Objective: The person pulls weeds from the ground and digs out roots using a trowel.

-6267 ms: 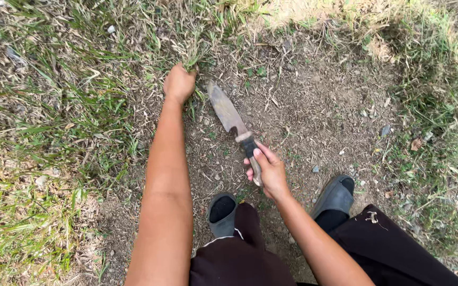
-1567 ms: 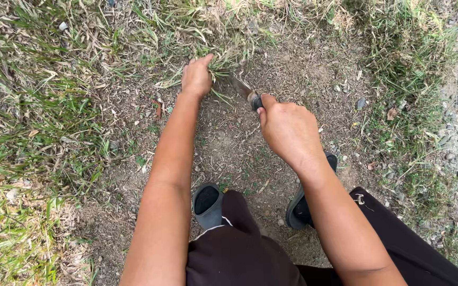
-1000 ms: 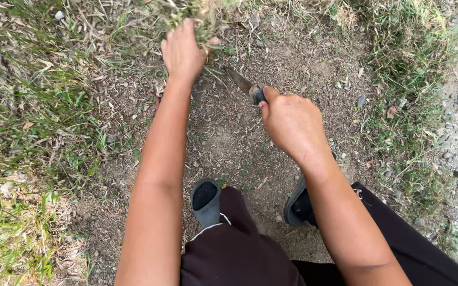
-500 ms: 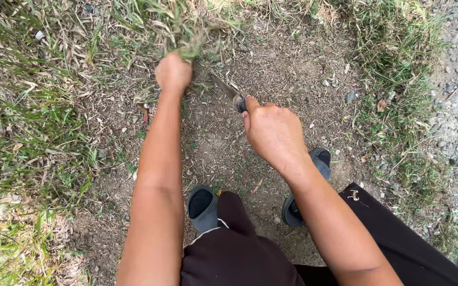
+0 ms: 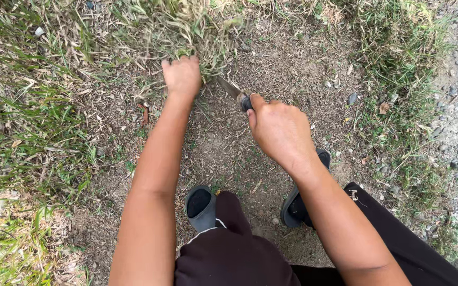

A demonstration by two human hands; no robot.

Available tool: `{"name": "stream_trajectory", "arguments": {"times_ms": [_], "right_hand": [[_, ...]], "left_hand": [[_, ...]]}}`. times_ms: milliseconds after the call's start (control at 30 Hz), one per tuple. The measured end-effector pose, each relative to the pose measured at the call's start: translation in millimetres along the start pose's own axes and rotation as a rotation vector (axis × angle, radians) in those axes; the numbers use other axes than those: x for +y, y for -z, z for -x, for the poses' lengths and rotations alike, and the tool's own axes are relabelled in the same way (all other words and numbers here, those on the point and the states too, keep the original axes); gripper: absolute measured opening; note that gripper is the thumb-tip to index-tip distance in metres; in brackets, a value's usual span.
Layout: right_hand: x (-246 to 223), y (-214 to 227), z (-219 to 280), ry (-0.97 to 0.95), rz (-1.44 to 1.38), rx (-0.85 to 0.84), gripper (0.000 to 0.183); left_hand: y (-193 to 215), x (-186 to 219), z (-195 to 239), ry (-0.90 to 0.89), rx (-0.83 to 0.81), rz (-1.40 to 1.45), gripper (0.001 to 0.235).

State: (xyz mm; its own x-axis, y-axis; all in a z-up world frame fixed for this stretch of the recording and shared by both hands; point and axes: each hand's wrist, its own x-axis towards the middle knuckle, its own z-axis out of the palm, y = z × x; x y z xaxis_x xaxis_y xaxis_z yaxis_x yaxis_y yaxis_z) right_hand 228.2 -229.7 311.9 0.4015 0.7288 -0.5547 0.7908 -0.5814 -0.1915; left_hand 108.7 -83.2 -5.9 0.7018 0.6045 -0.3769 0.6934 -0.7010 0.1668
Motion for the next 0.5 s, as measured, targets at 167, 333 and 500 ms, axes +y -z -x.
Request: {"name": "stream_trajectory", "arguments": {"times_ms": [167, 333, 500], "right_hand": [[1, -5, 4, 0.014, 0.006, 0.017, 0.029], [7, -4, 5, -0.014, -0.063, -0.006, 0.029], [16, -1, -2, -0.036, -0.055, -0.061, 0.029]], "left_hand": [[15, 2, 7, 0.158, -0.173, 0.345, 0.021], [14, -6, 36, 0.378, 0.176, 1.348, 0.018], [3, 7, -16, -0.127, 0.287, 0.189, 0.065]]}}
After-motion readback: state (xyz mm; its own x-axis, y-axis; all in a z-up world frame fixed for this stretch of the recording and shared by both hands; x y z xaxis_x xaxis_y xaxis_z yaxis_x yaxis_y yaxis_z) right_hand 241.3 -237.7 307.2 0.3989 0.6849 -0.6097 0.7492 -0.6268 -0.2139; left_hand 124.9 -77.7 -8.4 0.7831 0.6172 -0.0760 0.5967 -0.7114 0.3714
